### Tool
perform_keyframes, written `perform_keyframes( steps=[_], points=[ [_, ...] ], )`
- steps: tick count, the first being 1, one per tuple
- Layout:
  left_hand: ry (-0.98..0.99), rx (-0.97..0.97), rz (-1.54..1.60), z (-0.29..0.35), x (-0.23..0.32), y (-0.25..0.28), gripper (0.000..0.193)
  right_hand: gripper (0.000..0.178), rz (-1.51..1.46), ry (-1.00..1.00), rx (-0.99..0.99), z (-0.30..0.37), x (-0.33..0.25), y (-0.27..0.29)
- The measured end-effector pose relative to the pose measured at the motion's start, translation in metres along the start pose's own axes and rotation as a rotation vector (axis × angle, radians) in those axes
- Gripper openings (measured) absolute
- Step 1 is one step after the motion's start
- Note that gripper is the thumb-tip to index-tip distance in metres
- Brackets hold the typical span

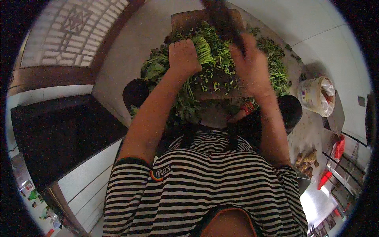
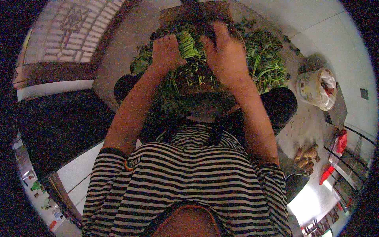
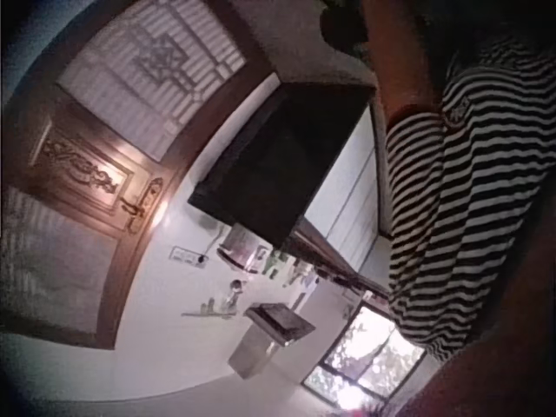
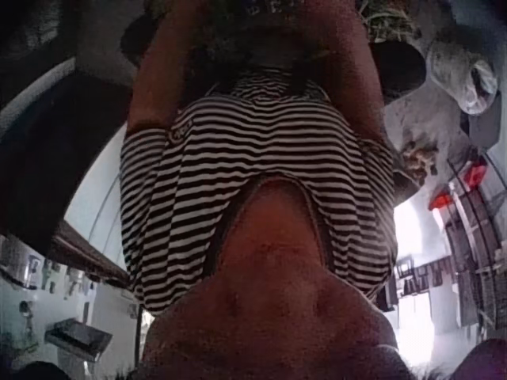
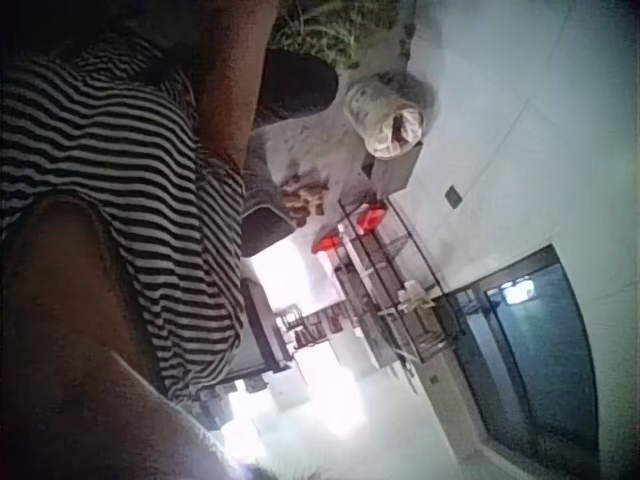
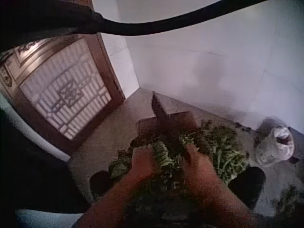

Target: The person gathers leafy green vegetables from a pile on the floor and places them on a wooden cutting board. Using a large knife, the person repeatedly chops the vegetables into smaller pieces on the board.

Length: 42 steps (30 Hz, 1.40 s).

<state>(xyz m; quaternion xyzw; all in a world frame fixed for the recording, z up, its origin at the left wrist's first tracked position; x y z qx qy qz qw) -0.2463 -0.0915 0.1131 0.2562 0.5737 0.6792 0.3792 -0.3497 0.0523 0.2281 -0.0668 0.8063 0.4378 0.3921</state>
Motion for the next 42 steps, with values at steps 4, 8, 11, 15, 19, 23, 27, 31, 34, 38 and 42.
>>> perform_keyframes(
  steps=[4,8,11,15,19,23,27,31,34,38,42],
  points=[
    [-0.031,-0.029,-0.049,0.0,0.001,0.003,0.067,0.026,-0.29,0.065,0.379,-0.027,-0.063,0.08],
    [-0.057,0.004,-0.027,-0.007,0.005,0.008,0.06,0.028,-0.225,0.135,0.497,-0.006,-0.017,0.033],
    [-0.064,0.062,-0.06,-0.005,0.004,0.002,0.059,0.03,0.083,-0.051,-0.163,0.011,0.038,-0.07],
    [-0.078,0.089,-0.056,-0.006,0.0,-0.002,0.061,0.027,0.009,-0.004,-0.004,-0.009,-0.003,-0.023],
    [-0.184,0.222,-0.03,-0.003,0.005,0.006,0.061,0.025,-0.309,0.082,0.278,-0.02,-0.029,0.02],
    [-0.191,0.149,-0.027,-0.004,0.007,0.01,0.064,0.027,0.094,0.093,-0.171,-0.001,0.041,-0.089],
    [-0.167,0.106,-0.074,-0.006,0.004,0.003,0.063,0.03,0.066,0.025,-0.027,-0.034,-0.002,-0.027],
    [-0.177,0.096,-0.033,-0.005,0.007,0.01,0.061,0.037,-0.087,0.123,0.277,-0.041,-0.04,0.017],
    [-0.149,0.0,-0.042,-0.007,0.007,0.011,0.062,0.038,0.037,0.067,-0.026,-0.03,0.011,-0.06],
    [-0.174,0.144,-0.084,-0.002,0.004,0.009,0.065,0.038,0.134,0.085,-0.158,-0.032,0.026,-0.079],
    [-0.2,0.093,-0.049,-0.008,0.006,0.004,0.07,0.034,-0.019,0.087,0.132,-0.041,-0.031,-0.009]
  ],
)
Point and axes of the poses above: each hand's wrist, its own z-axis away from the middle knuckle, its own y-axis out of the back of the hand, x = y × z, the point moved 9 cm from there along -z, towards the middle knuckle, and after that the axes turned 2 degrees about -y, right-handed, at the moved point
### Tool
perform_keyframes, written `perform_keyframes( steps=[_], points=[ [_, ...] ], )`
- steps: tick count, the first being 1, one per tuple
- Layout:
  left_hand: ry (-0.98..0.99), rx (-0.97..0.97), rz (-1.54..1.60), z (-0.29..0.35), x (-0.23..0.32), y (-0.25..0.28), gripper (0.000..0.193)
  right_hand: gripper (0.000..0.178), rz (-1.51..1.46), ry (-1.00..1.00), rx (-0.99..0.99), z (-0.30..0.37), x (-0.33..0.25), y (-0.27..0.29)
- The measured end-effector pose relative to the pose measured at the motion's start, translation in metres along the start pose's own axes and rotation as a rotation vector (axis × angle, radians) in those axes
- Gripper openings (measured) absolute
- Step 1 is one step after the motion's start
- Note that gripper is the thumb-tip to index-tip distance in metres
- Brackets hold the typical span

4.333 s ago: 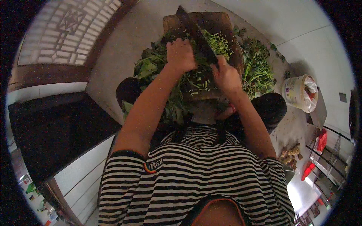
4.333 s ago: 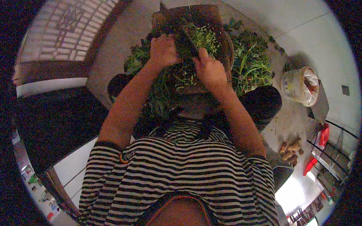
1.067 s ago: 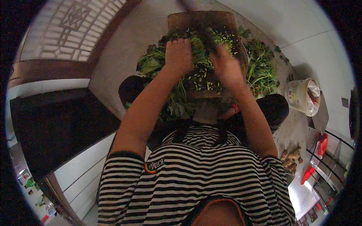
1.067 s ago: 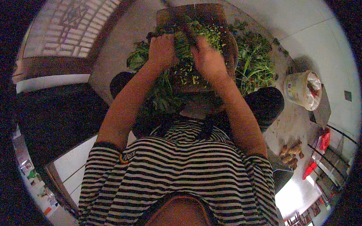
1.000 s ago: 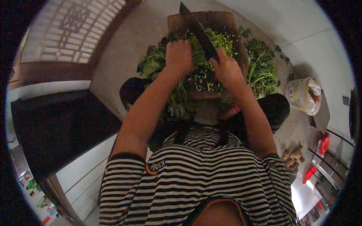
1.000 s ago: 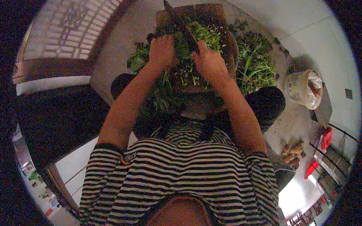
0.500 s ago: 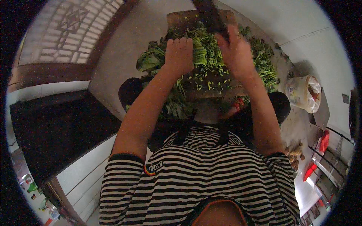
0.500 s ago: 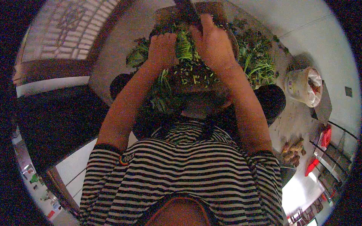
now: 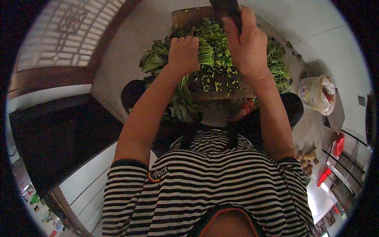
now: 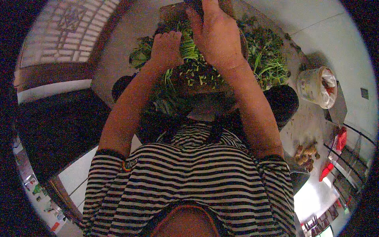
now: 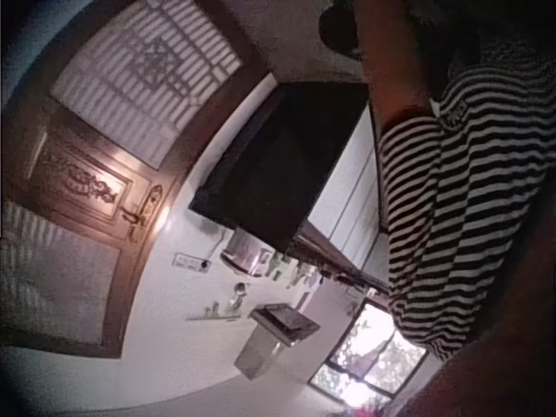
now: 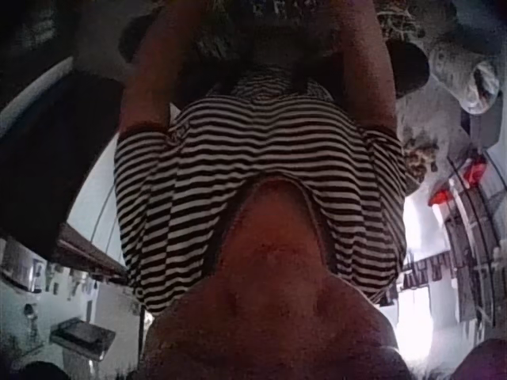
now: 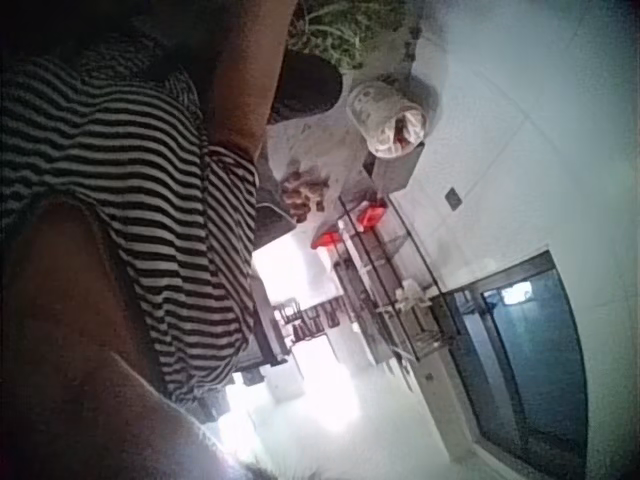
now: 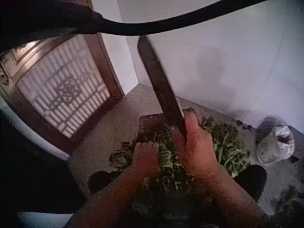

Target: The person gathers leafy green vegetables from a pile on the floor and places them on a wooden cutting board. Using a large knife, the person repeatedly chops the vegetables into smaller pieces on the board.

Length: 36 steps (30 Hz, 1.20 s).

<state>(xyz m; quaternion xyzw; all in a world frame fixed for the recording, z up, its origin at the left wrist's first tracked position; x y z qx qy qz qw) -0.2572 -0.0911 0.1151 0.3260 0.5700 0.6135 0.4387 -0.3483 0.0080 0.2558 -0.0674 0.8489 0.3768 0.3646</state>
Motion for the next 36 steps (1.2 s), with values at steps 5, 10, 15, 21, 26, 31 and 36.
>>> perform_keyframes(
  steps=[5,10,15,21,26,31,36],
  points=[
    [-0.012,0.018,0.016,0.003,-0.002,0.007,0.071,0.025,0.177,-0.139,-0.363,0.032,0.066,-0.087],
    [-0.037,0.164,-0.009,0.005,0.001,0.007,0.068,0.027,0.109,-0.053,-0.205,0.006,0.025,-0.034],
    [-0.01,0.024,0.038,-0.001,0.0,0.005,0.069,0.028,-0.032,-0.097,-0.075,0.017,0.013,-0.014],
    [-0.028,0.136,-0.044,0.005,-0.002,-0.002,0.064,0.029,0.152,0.008,-0.275,0.014,0.039,-0.051],
    [-0.015,0.026,-0.012,-0.001,0.0,-0.002,0.066,0.033,-0.067,0.025,0.104,-0.005,-0.011,0.014],
    [-0.003,0.057,-0.049,0.002,-0.002,-0.001,0.066,0.026,0.161,-0.041,-0.389,0.029,0.05,-0.085],
    [-0.009,0.048,-0.029,0.001,0.001,-0.002,0.068,0.025,0.052,-0.079,-0.198,0.008,0.016,-0.03]
  ],
)
Point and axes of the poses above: each hand's wrist, its own z-axis away from the middle knuckle, its own y-axis out of the back of the hand, x = y × z, the point moved 9 cm from there along -z, towards the middle knuckle, and after that the axes turned 2 degrees about -y, right-handed, at the moved point
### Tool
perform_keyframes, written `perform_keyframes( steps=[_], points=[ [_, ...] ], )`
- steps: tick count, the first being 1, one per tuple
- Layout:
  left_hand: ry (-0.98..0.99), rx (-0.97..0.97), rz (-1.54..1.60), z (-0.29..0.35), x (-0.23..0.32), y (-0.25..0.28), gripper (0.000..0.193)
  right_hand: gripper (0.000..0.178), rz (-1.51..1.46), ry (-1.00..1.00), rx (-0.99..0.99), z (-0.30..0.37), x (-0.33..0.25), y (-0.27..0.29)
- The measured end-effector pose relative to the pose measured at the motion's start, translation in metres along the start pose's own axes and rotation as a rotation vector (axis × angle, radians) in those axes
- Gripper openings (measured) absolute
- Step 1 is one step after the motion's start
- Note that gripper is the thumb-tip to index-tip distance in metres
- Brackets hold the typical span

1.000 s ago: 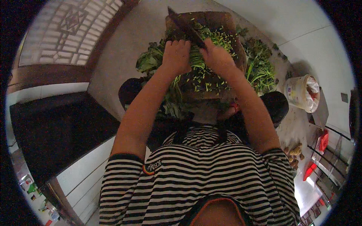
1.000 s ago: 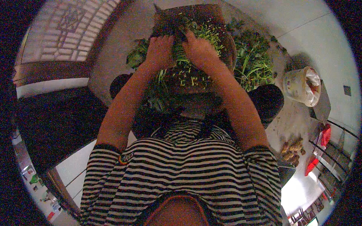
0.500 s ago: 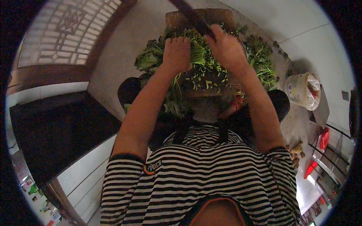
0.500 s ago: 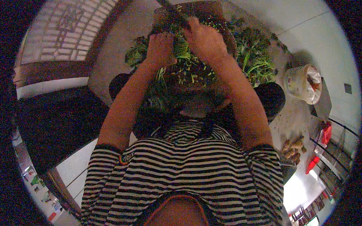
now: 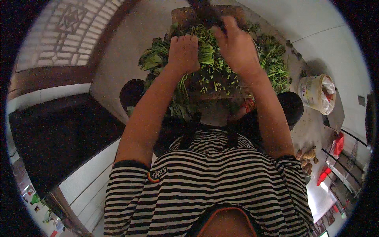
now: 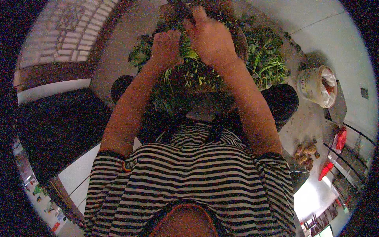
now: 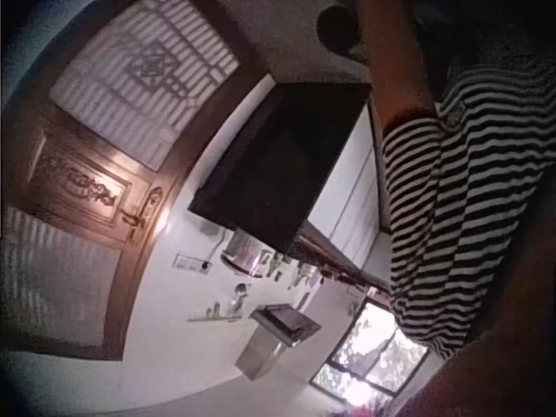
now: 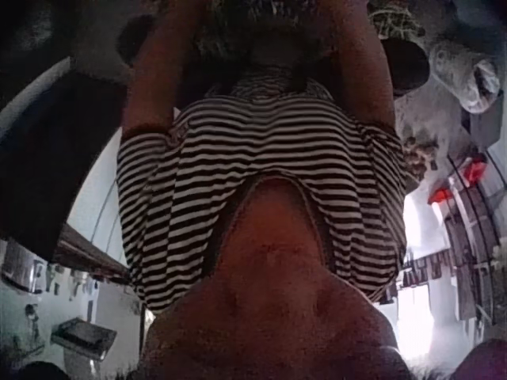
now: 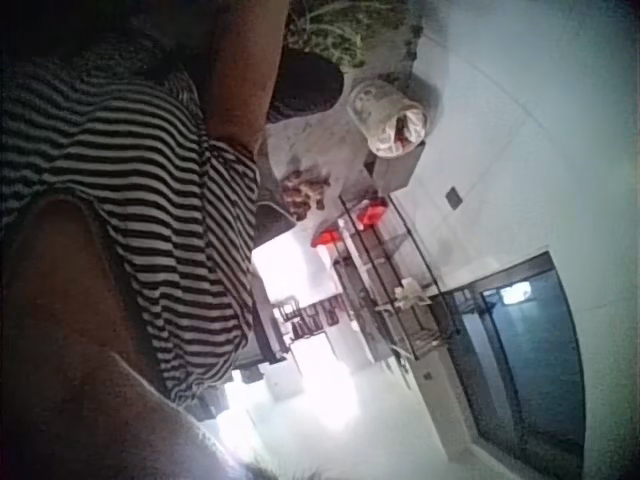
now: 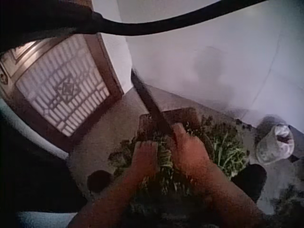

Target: The person gathers leafy green vegetables from a pile on the floor and places them on a wooden cutting board. Using a large knife, the person repeatedly chops the vegetables into smaller pieces on the board.

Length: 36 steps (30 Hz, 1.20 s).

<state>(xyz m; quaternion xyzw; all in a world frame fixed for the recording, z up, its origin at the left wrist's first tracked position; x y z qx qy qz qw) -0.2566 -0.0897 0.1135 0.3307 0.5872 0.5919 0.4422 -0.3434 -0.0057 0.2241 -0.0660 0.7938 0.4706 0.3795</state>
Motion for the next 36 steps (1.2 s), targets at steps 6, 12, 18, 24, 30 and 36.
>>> perform_keyframes(
  steps=[6,12,18,24,30,36],
  points=[
    [-0.011,-0.038,0.037,-0.002,-0.004,0.004,0.071,0.023,0.045,-0.011,-0.188,-0.002,0.03,-0.053],
    [0.15,-0.202,0.178,-0.018,-0.018,-0.017,0.071,0.027,-0.001,0.014,0.008,0.022,0.007,0.016],
    [0.171,-0.141,0.174,-0.018,-0.011,-0.004,0.066,0.03,0.031,-0.143,-0.077,0.06,0.047,-0.024],
    [0.231,-0.21,0.142,-0.015,-0.009,-0.013,0.063,0.023,-0.145,-0.029,0.243,0.039,0.003,0.059],
    [0.207,-0.191,0.171,-0.019,-0.009,0.009,0.061,0.026,-0.065,0.005,0.284,0.042,0.026,0.018],
    [0.237,-0.11,0.107,-0.011,-0.007,0.0,0.057,0.026,-0.065,-0.041,0.157,0.038,0.011,0.032]
  ],
)
Point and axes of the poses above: each hand's wrist, its own z-axis away from the middle knuckle, its own y-axis out of the back of the hand, x = y × z, the point moved 9 cm from there along -z, towards the middle knuckle, and after that the axes turned 2 degrees about -y, right-handed, at the moved point
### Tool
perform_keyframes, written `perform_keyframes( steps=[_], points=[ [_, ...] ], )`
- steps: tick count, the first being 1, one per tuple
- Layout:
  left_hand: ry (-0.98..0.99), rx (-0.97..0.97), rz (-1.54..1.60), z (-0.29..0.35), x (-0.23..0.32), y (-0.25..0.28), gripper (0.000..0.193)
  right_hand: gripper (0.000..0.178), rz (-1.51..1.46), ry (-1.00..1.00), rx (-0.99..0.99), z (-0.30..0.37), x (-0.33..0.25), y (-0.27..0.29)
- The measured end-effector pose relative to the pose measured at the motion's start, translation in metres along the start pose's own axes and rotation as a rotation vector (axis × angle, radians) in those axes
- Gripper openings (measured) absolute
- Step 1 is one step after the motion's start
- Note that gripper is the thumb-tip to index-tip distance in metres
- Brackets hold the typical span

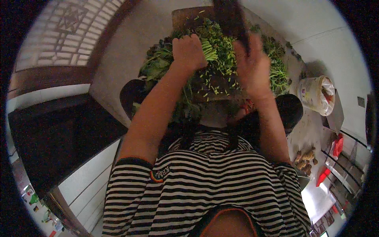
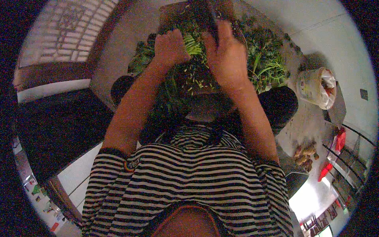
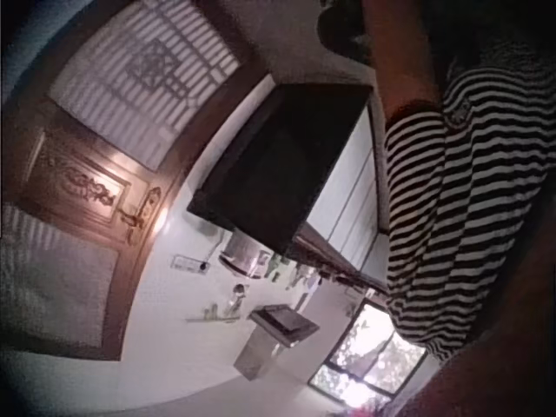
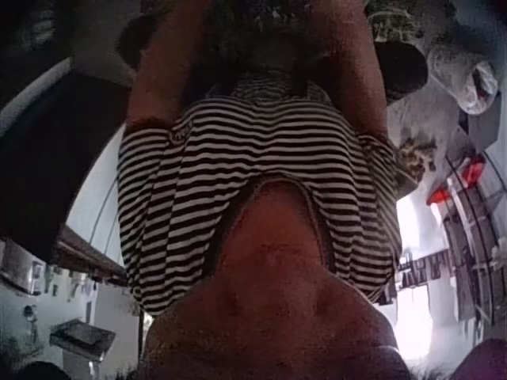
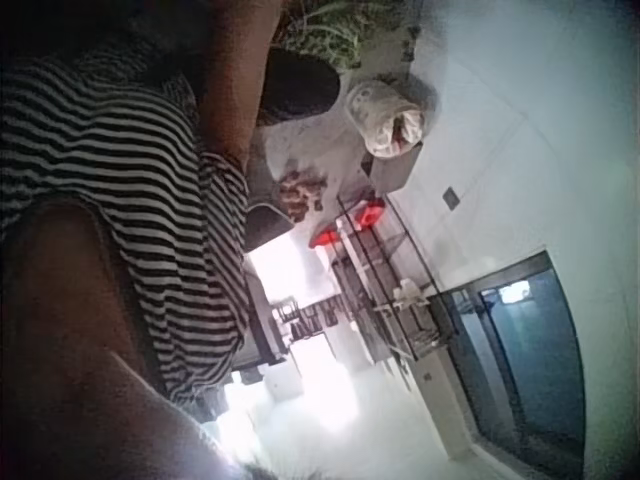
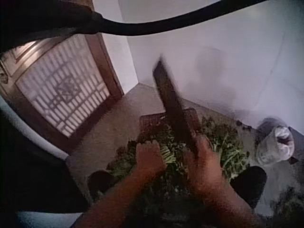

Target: The person gathers leafy green vegetables from a pile on the floor and places them on a wooden cutting board. Using a large knife, the person repeatedly chops the vegetables into smaller pieces on the board.

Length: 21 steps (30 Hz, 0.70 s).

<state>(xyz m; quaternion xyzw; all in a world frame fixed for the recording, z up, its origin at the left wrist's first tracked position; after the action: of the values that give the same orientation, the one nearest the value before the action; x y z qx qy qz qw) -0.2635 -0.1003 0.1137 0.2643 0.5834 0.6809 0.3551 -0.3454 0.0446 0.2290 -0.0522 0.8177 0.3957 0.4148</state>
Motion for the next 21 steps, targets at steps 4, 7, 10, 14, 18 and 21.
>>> perform_keyframes(
  steps=[4,7,10,14,18,21],
  points=[
    [-0.006,-0.114,0.031,-0.003,0.002,0.003,0.055,0.029,-0.161,-0.061,0.147,0.006,-0.002,0.017],
    [-0.022,-0.025,0.064,-0.003,-0.001,0.006,0.058,0.029,0.095,-0.141,-0.18,0.025,0.03,-0.047],
    [-0.036,-0.002,0.074,0.001,-0.001,0.006,0.062,0.027,0.162,-0.044,-0.23,0.023,0.029,-0.058],
    [0.02,-0.031,0.059,-0.004,-0.005,-0.007,0.06,0.025,-0.113,-0.048,0.064,0.007,-0.013,0.017],
    [0.022,0.009,0.119,-0.011,-0.01,-0.002,0.061,0.021,-0.106,-0.021,0.152,0.031,0.006,0.003],
    [-0.02,0.066,0.145,-0.004,-0.01,-0.006,0.063,0.019,0.101,-0.112,-0.187,0.041,0.035,-0.054]
  ],
)
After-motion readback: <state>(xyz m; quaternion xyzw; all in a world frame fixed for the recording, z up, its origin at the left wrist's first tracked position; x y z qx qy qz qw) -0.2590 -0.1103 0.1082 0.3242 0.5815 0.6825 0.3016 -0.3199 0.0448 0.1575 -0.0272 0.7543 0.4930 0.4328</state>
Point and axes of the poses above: each hand's wrist, its own z-axis away from the middle knuckle, its own y-axis out of the back of the hand, x = y × z, the point moved 9 cm from there along -z, towards the middle knuckle, and after that the axes turned 2 degrees about -y, right-handed, at the moved point
